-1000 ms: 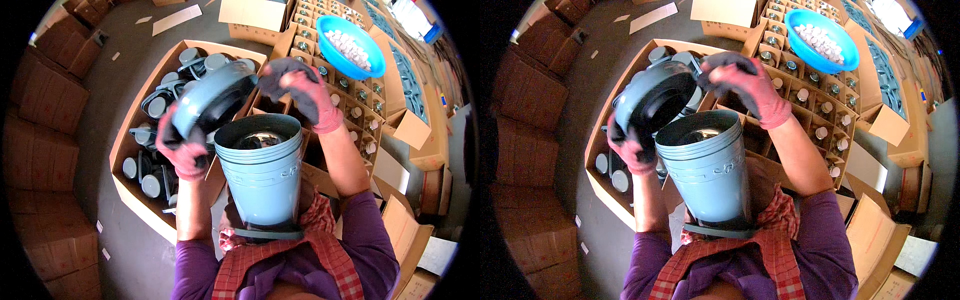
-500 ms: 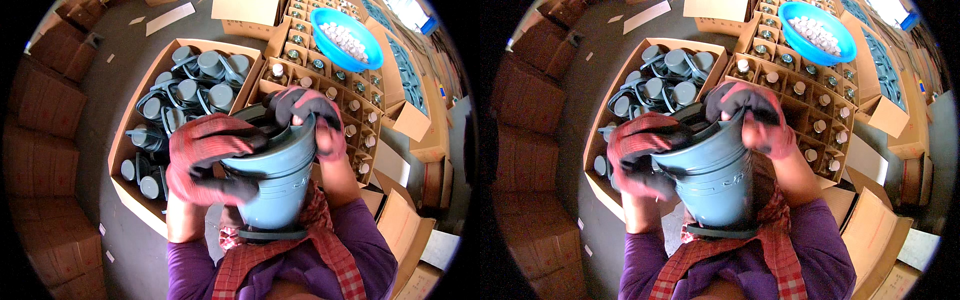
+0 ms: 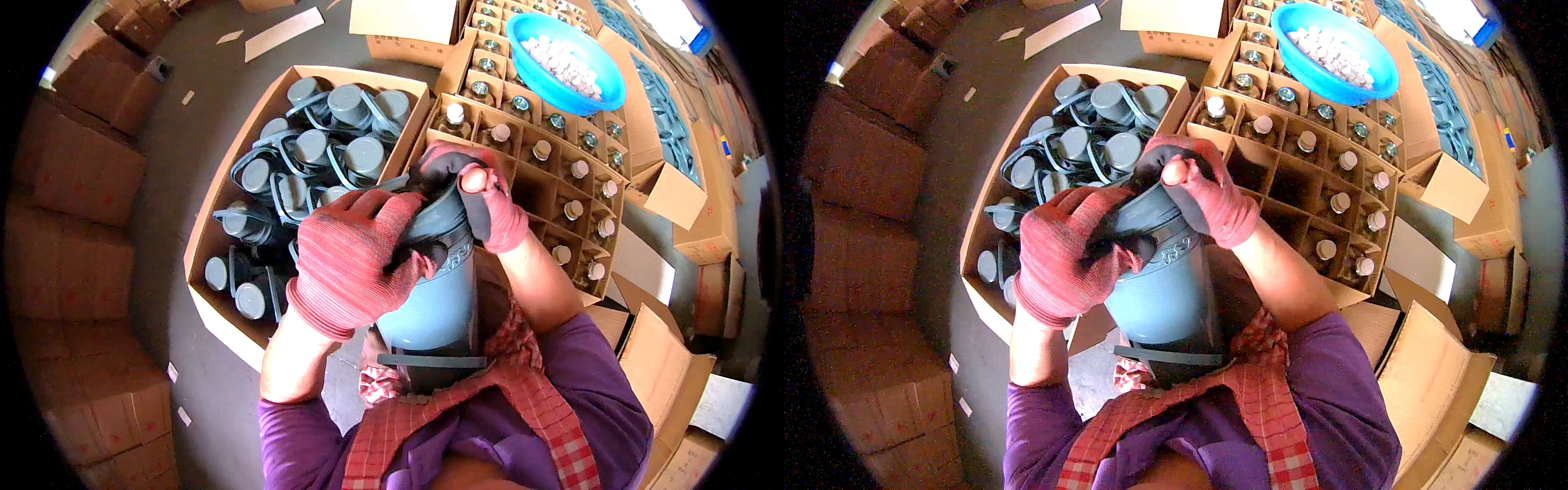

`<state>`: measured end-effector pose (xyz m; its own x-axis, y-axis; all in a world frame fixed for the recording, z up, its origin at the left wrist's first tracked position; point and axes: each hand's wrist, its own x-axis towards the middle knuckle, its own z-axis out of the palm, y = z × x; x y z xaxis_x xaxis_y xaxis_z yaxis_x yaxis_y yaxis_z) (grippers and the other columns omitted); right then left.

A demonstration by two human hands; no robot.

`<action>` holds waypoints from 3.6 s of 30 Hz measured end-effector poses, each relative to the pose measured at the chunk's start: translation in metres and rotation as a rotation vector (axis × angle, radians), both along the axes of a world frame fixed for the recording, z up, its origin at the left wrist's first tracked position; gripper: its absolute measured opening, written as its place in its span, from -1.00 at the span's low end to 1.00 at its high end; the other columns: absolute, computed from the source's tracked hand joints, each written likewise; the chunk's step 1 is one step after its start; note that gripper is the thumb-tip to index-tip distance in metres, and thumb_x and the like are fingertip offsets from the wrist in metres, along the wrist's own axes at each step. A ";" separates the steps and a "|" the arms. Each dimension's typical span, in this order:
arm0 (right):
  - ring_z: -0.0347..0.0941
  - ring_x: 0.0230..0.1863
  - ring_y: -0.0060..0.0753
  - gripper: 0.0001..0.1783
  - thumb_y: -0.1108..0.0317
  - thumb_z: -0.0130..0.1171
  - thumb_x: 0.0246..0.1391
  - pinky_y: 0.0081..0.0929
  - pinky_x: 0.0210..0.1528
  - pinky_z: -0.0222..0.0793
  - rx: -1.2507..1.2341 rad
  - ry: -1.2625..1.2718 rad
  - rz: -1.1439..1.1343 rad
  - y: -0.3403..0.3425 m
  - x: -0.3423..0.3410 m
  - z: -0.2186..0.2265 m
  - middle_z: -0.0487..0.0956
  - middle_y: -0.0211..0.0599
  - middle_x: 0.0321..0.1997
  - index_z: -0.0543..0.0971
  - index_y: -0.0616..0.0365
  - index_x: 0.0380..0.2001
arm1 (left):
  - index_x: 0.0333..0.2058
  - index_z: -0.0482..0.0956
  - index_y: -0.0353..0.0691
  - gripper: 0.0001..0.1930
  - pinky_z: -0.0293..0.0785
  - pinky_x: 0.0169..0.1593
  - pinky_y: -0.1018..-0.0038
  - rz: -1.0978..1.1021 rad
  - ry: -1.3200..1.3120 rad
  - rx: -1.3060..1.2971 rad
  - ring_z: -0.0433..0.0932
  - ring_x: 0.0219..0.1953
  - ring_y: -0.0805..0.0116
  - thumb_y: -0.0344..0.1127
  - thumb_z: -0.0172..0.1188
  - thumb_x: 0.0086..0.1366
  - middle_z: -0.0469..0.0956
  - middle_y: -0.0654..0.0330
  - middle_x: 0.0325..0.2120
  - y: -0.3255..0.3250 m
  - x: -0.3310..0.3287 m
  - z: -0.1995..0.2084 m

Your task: The person assembles thermoses by inserting glass liners and plastic interior components into blue shells, screws on caps, and places the finished items into cardboard boxes.

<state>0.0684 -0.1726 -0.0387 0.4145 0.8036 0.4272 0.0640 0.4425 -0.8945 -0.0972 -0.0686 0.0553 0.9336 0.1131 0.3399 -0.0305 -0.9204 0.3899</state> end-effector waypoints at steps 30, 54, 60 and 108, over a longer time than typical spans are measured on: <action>0.07 -0.58 -0.65 -0.52 0.05 0.01 0.04 -0.51 -0.53 0.07 0.010 0.057 -0.286 0.050 -0.035 -0.013 0.16 -0.49 -0.74 0.30 0.21 -0.74 | -0.29 0.47 -0.25 -0.59 0.44 -0.33 0.24 0.293 0.067 0.197 0.52 -0.42 0.04 -0.13 0.17 -0.12 0.52 0.03 -0.46 -0.003 -0.007 -0.007; 0.41 -0.11 -0.37 -0.39 -0.14 -0.27 0.16 -0.40 0.01 0.26 -0.062 0.163 0.032 0.034 -0.021 -0.055 0.52 -0.25 -0.14 0.48 0.19 -0.14 | -0.35 0.55 -0.28 -0.68 0.45 -0.25 0.36 0.108 -0.083 -0.229 0.54 -0.37 0.03 -0.14 0.18 0.01 0.55 0.00 -0.42 0.010 -0.010 -0.013; 0.50 -0.37 -0.41 -0.59 0.03 0.10 0.01 -0.50 -0.22 0.35 -0.099 -0.141 -0.240 0.004 -0.033 0.015 0.58 -0.23 -0.49 0.60 0.21 -0.45 | -0.34 0.53 -0.43 -0.39 0.25 0.09 0.12 -0.247 -0.403 -0.659 0.48 -0.14 -0.04 0.17 -0.04 0.16 0.53 -0.11 -0.28 0.061 -0.016 -0.072; 0.30 0.07 -0.17 -0.31 0.34 0.29 -0.29 -0.33 -0.03 0.29 -0.157 -0.564 -0.622 -0.139 -0.079 -0.041 0.37 -0.13 0.05 0.31 0.29 0.00 | -0.27 0.53 -0.32 -0.71 0.38 -0.29 0.54 0.672 -0.892 -1.459 0.40 -0.41 0.55 -0.19 0.06 0.24 0.55 0.21 -0.46 0.041 -0.097 -0.207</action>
<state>-0.0111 -0.3113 -0.0792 0.5590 0.5673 0.6047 0.7083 0.0524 -0.7039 -0.1939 -0.0273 -0.1515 0.2289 0.9722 -0.0495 -0.4653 0.1539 0.8716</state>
